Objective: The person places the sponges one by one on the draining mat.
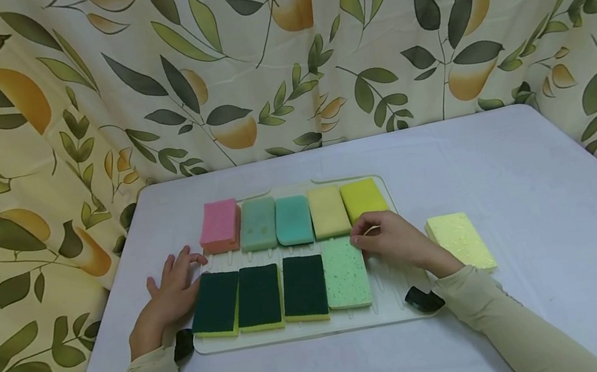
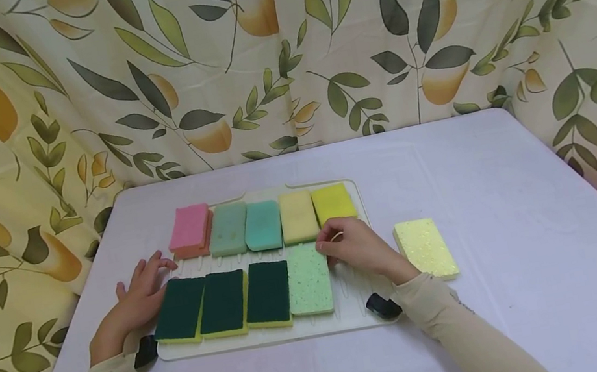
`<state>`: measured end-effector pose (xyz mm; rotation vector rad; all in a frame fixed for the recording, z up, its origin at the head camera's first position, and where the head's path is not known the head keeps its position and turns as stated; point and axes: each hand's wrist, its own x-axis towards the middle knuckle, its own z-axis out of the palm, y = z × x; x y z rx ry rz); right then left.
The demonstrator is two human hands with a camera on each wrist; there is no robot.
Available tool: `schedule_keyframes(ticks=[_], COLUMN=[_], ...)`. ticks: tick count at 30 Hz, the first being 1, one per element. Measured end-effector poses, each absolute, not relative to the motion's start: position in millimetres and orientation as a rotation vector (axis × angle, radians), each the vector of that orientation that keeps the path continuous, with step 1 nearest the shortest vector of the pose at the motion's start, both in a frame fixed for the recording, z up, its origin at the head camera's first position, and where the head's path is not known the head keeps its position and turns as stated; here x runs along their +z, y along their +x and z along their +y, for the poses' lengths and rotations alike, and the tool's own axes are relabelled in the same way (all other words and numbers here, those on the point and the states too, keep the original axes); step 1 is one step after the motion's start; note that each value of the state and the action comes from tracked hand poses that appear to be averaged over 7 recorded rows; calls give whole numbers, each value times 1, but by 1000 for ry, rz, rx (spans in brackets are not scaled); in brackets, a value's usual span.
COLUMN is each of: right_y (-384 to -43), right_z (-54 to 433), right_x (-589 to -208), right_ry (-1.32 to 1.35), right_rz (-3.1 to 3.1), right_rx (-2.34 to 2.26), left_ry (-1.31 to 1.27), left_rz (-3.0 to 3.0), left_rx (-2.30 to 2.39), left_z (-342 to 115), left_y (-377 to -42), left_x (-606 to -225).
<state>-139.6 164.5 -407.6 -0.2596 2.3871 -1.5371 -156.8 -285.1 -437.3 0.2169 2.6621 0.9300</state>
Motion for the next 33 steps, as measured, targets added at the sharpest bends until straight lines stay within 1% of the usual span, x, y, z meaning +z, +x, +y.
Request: schedule_keyframes(ticks=[8,23,33], right_y=[-137,-140,-144], right_z=[165,169,191], right_x=[-402,-398,-387], right_ry=[-261,-432,-391], right_rz=[2429,2512,2531], right_rx=[-1501,-1310,-1318], left_ry=[231,221,196], left_rz=[2664,2656,2652], left_rx=[933,929,904], left_z=[-285,-284,-284], left_y=[-158,-157,-157], left_x=[-436,-435,-436])
